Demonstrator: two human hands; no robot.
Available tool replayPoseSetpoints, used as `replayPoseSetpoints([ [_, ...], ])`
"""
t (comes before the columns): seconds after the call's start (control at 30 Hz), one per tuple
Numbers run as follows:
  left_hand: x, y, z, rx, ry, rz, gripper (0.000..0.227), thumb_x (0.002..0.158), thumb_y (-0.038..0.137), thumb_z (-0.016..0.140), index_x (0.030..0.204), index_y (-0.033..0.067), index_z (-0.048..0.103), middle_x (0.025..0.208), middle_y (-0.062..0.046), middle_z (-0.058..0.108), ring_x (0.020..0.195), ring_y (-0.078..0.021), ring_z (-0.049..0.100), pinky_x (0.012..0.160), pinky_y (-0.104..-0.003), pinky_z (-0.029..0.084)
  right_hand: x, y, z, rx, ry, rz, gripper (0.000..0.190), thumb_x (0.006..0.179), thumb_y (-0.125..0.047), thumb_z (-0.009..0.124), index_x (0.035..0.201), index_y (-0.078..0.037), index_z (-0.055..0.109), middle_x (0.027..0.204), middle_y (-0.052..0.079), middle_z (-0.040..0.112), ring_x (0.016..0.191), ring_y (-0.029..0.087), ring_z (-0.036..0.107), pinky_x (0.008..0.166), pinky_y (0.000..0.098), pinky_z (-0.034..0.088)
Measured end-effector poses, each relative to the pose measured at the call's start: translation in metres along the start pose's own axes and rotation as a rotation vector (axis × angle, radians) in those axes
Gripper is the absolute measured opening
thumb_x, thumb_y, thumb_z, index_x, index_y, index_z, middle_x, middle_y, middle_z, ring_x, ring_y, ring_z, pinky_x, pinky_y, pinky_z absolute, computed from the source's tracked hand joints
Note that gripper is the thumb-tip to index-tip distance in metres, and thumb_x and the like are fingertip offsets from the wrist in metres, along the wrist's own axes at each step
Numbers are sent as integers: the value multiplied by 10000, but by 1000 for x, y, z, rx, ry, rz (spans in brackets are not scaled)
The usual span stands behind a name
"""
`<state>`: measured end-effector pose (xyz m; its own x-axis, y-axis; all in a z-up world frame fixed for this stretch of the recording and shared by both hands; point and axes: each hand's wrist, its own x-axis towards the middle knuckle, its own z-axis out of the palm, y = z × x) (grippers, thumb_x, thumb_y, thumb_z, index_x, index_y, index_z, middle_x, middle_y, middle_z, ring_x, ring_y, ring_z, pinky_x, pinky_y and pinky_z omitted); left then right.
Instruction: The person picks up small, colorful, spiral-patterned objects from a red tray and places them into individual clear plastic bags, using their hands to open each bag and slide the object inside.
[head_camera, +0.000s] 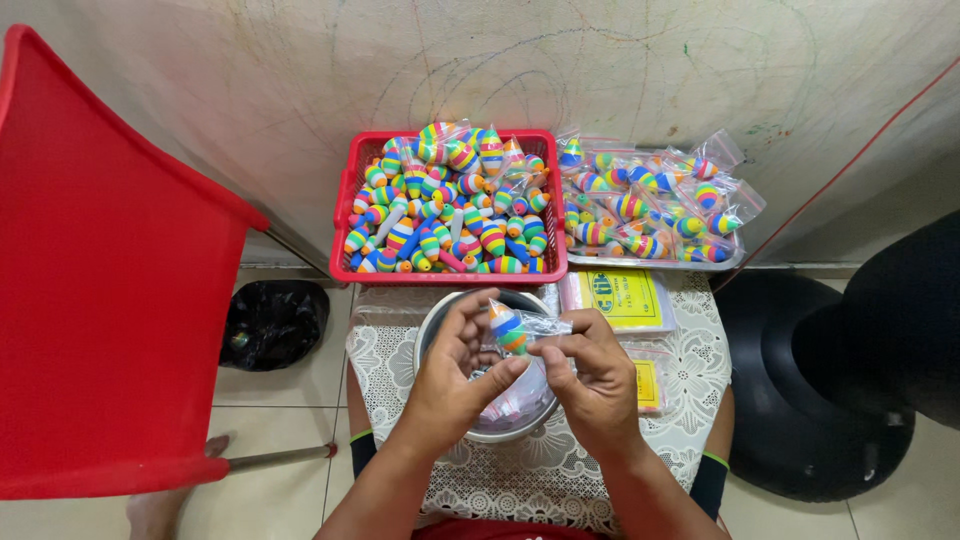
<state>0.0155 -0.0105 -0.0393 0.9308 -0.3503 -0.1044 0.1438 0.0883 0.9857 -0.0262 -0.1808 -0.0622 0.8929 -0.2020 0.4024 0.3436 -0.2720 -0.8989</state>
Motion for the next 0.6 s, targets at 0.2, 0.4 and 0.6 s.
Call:
replayPoseSetpoints([
  [0.2,3,-25,4,-233,-14,-8,252,922,168,755,1100,102,589,864,1,623,735,-79,557,693,-240,498,-1,2,1,-6,-99,-47,233,997,-227,599,995,-73,773,995,98,575,1015,198,590,913,315,466],
  [0.4,2,-19,8,-316,8,25,195,942,113,735,1084,107,601,927,6,642,873,-77,627,846,-248,521,-2,5,5,256,-121,-48,87,958,-147,694,991,-69,715,965,47,685,946,183,641,897,325,515],
  [0.6,0,-19,12,-307,13,67,186,943,104,737,1080,87,613,934,-18,665,891,-87,635,853,-256,540,0,-2,7,235,-65,-68,95,968,-162,683,971,-74,717,954,53,697,943,195,622,900,327,509],
])
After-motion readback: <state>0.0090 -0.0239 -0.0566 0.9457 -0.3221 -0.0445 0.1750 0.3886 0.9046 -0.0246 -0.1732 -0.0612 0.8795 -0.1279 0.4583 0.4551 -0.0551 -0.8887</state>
